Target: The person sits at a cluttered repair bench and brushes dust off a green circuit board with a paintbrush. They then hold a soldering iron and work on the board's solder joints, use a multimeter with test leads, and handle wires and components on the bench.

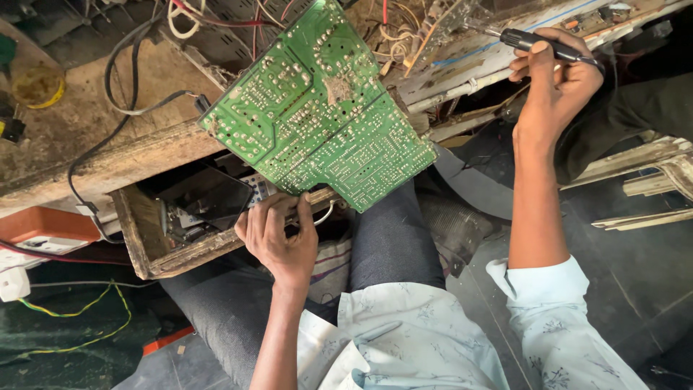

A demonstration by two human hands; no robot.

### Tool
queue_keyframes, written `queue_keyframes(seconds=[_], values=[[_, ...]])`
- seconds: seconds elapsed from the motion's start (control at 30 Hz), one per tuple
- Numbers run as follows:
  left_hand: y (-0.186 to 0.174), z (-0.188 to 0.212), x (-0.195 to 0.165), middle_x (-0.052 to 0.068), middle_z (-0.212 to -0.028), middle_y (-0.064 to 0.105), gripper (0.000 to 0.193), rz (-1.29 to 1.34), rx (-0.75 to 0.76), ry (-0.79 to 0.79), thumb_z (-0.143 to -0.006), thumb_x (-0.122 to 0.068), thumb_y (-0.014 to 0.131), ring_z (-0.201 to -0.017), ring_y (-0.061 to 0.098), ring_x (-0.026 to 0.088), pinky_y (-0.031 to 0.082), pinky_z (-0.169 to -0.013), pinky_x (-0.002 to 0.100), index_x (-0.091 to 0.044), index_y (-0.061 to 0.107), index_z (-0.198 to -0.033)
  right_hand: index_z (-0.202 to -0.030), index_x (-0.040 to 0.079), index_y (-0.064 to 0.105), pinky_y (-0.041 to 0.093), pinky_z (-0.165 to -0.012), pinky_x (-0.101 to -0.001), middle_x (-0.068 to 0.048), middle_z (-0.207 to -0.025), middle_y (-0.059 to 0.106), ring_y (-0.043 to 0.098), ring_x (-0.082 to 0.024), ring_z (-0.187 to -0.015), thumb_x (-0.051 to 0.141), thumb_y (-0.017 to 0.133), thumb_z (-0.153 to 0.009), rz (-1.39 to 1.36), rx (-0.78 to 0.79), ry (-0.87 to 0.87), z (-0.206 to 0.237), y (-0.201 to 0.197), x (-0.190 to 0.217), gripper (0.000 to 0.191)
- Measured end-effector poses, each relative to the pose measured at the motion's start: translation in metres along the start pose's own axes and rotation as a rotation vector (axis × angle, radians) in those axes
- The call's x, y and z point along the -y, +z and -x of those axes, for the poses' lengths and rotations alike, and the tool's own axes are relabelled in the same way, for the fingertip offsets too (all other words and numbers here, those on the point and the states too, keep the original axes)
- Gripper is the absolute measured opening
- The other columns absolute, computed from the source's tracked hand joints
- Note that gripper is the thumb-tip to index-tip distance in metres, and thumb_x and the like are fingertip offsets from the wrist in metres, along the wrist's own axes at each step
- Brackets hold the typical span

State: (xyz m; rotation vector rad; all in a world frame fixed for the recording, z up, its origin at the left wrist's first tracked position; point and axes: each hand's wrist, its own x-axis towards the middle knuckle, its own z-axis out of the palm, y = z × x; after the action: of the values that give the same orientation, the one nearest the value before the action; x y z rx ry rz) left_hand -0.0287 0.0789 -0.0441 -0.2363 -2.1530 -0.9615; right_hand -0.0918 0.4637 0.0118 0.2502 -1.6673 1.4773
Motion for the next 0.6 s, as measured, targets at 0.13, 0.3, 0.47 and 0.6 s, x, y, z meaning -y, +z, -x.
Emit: queue_keyframes(seconds=[0.13, 0.3, 0.47, 0.6], values=[[0.0, 0.0, 0.0, 0.003, -0.099, 0.069, 0.023, 0.0, -0.004, -0.003, -0.086, -0.01, 0.087, -0.092, 0.065, 0.023, 0.041, -0.092, 0.04, -0.01, 0.065, -0.092, -0.126, -0.011, 0.066, 0.06, -0.072, -0.0294, -0.017, -0.1, 0.074, 0.072, -0.019, -0.08, 0.008, 0.07, -0.116, 0.019, -0.01, -0.002, 0.0, -0.002, -0.001, 0.021], [0.0, 0.0, 0.0, 0.003, -0.098, 0.07, 0.022, -0.005, 0.0, -0.004, -0.087, -0.01, 0.086, -0.092, 0.065, 0.023, 0.041, -0.092, 0.04, -0.01, 0.065, -0.092, -0.128, -0.009, 0.066, 0.061, -0.073, -0.0308, -0.018, -0.1, 0.074, 0.073, -0.021, -0.082, 0.009, 0.069, -0.117, 0.007, 0.018, -0.049, 0.004, -0.004, -0.003, 0.022], [-0.003, -0.001, 0.003, 0.003, -0.098, 0.069, 0.021, 0.005, -0.004, -0.002, -0.087, -0.012, 0.086, -0.094, 0.065, 0.023, 0.041, -0.093, 0.041, -0.01, 0.066, -0.093, -0.123, -0.007, 0.061, 0.053, -0.061, -0.0322, -0.02, -0.097, 0.074, 0.072, -0.024, -0.079, 0.013, 0.071, -0.114, -0.089, -0.253, 0.071, 0.019, -0.004, 0.019, 0.023], [-0.005, 0.001, 0.008, 0.002, -0.097, 0.068, 0.021, 0.037, -0.021, -0.022, -0.087, -0.011, 0.085, -0.093, 0.065, 0.023, 0.041, -0.093, 0.041, -0.01, 0.065, -0.093, -0.122, 0.001, 0.056, 0.049, -0.053, -0.0246, -0.016, -0.101, 0.064, 0.062, -0.016, -0.071, 0.025, 0.061, -0.114, 0.078, -0.257, -0.119, 0.072, 0.015, 0.057, 0.026]])
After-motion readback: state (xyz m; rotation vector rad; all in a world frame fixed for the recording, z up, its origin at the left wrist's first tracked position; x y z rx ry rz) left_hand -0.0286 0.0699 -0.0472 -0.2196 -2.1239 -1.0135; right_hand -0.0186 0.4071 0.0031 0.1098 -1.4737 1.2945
